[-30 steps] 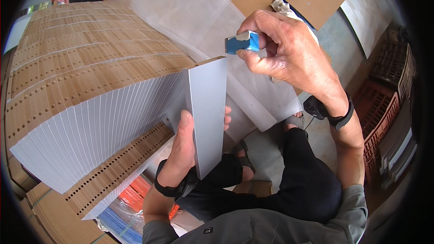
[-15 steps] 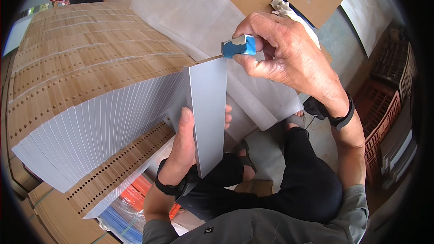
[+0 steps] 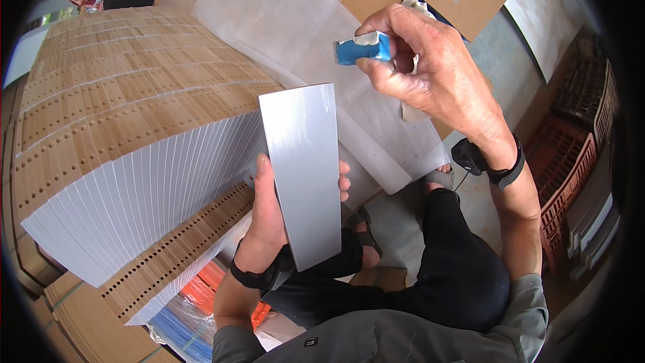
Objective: Wiping and cleaning the edges and surfaces of grey furniture panels using a sponge and a cloth.
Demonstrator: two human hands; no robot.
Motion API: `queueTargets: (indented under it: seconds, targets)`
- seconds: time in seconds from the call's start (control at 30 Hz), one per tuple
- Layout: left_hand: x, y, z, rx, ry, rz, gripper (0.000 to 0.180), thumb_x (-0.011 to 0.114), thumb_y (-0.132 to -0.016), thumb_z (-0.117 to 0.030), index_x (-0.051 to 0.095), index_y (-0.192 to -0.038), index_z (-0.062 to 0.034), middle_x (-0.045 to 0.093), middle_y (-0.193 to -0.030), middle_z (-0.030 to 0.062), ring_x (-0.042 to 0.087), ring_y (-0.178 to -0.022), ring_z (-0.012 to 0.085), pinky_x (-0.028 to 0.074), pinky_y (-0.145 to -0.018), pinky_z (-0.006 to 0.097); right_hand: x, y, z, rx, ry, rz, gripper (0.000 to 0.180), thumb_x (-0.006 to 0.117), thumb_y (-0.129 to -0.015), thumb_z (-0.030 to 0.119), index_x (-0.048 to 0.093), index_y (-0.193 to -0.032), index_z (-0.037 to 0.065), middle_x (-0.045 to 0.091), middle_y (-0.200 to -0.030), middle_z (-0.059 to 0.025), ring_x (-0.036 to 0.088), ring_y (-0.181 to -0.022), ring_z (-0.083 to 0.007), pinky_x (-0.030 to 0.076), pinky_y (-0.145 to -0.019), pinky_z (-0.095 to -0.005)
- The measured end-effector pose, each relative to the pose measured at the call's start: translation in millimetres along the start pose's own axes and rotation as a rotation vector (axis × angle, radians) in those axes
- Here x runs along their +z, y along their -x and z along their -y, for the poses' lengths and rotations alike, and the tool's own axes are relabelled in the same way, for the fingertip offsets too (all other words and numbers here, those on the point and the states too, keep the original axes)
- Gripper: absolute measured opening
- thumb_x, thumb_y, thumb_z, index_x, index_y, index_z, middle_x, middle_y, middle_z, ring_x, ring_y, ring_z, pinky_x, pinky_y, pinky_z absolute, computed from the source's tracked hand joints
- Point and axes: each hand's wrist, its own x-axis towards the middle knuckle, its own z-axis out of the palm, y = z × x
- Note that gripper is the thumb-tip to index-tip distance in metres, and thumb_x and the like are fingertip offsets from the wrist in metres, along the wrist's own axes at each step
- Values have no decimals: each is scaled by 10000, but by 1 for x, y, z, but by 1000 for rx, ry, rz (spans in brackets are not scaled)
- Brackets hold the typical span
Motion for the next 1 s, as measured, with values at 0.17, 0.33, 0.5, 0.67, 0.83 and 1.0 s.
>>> queueTargets:
  seconds: [0.17,0.33,0.5,0.67,0.83,1.0]
  targets:
    - [-1,1,-1,-53,189,64,975,109,-964,-814,450,-1473,-56,643,-1184,236,669,-988,326,565,-865,488,16,7,-13,62,-264,-144,268,717,-909,201,634,-1117,55,599,-780,-27,570,-660,-113,511,-647,-288]
    - [3,1,-2,-35,228,61,970,122,-964,-812,453,-1466,-51,641,-1190,245,665,-998,332,560,-873,486,41,17,-21,73,-465,-182,259,721,-937,156,611,-1150,59,632,-933,8,601,-801,-70,516,-741,-247]
    - [7,0,-2,-4,210,29,972,129,-966,-809,454,-1462,-38,638,-1199,245,664,-1000,328,556,-880,482,53,20,-15,231,-865,-148,201,710,-967,68,570,-1111,66,647,-987,10,610,-899,-41,507,-790,-217]
    - [-2,0,1,53,147,126,941,168,-1001,-771,431,-1491,-13,628,-1293,202,653,-1117,288,545,-972,438,60,18,-7,240,-910,-139,194,718,-969,83,562,-1083,72,636,-950,22,585,-856,-25,500,-766,-212]
    - [7,0,2,66,39,-8,981,119,-972,-801,465,-1456,-20,640,-1222,219,670,-1028,307,561,-904,461,62,20,-9,269,-855,-116,189,711,-965,77,560,-1079,77,626,-933,33,566,-832,-16,485,-739,-202]
    - [6,2,4,76,15,-8,987,116,-972,-801,464,-1457,-16,640,-1236,217,668,-1046,301,561,-918,461,64,22,-2,247,-938,-149,176,703,-952,67,565,-1061,69,603,-907,36,547,-815,-23,485,-731,-214]
